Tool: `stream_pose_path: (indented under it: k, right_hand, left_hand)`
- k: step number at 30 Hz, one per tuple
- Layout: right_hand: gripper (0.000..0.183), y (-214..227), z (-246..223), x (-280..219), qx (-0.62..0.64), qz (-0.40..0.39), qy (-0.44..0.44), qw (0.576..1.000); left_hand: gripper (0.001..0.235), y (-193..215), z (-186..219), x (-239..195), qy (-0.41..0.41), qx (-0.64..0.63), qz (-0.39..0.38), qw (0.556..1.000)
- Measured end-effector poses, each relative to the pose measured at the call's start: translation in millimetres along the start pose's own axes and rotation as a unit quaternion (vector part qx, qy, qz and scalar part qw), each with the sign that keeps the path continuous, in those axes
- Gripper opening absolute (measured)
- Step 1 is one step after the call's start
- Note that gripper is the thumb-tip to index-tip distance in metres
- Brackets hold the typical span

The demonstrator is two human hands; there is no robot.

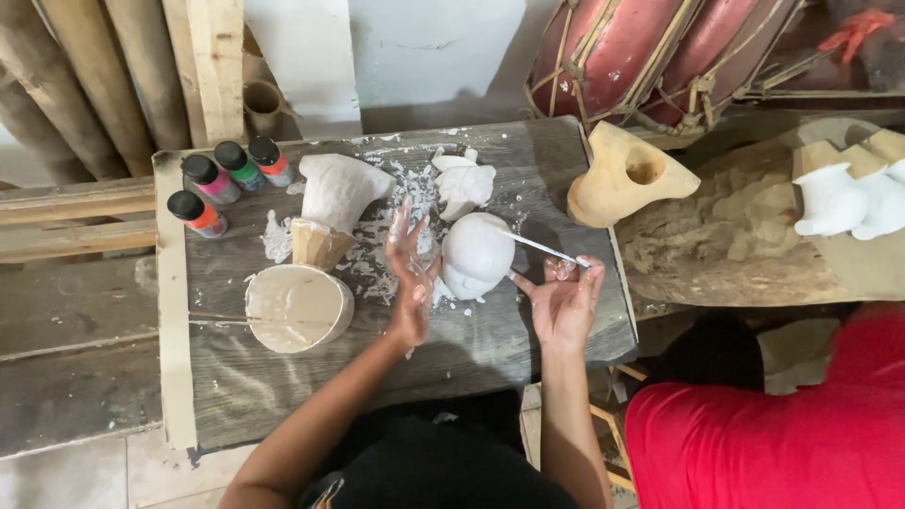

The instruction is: Applying a white coating to a figurine part using a small stick

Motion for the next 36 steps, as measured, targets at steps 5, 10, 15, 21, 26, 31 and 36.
stream_pose_path:
  k: [5,10,15,21,26,31,36]
  right_hand:
    - [0.023,7.1,2.7,-10.3,0.012,0.01,0.005,1.0]
    - [0.023,3.3,2.4,-25.3,0.022,0.014,-0.002,1.0]
    - [0.024,6.0,-1.2,-29.8,0.029,0.015,-0.004,0.999]
    - [0.023,4.1,-10.4,-37.1,0.028,0.008,-0.006,1.0]
    - [0.024,34.1,-9.9,-19.6,0.051,0.003,-0.01,0.999]
    - [0.027,49.9,1.1,-5.5,0.068,-0.011,-0.044,0.997]
    - [0.026,53.7,9.5,3.0,0.062,-0.046,-0.081,0.994]
  left_hand:
    - [0.101,-2.3,-7.2,16.0,0.0,-0.019,-0.012,1.0]
    - [0.101,3.8,-23.4,25.7,0.013,-0.035,-0.021,0.999]
    - [0.103,5.8,-23.1,30.2,0.02,-0.017,-0.012,1.0]
    - [0.098,16.9,-42.2,29.2,0.01,-0.025,-0.001,1.0]
    - [0.091,11.5,-12.3,21.5,-0.033,-0.045,0.043,0.998]
    - [0.084,9.3,18.8,4.4,-0.103,0.03,0.029,0.994]
    - [0.077,20.1,-17.4,-9.2,-0.111,0.042,0.034,0.992]
Point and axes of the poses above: each hand's wrist, its own x-axis towards the middle knuckle, its own y-axis out of the back of the hand, z = x × y, the point moved 3 cm from there along x, towards the middle knuckle, and after that the axes turned 7 degrees about z, right-handed, at the moved point
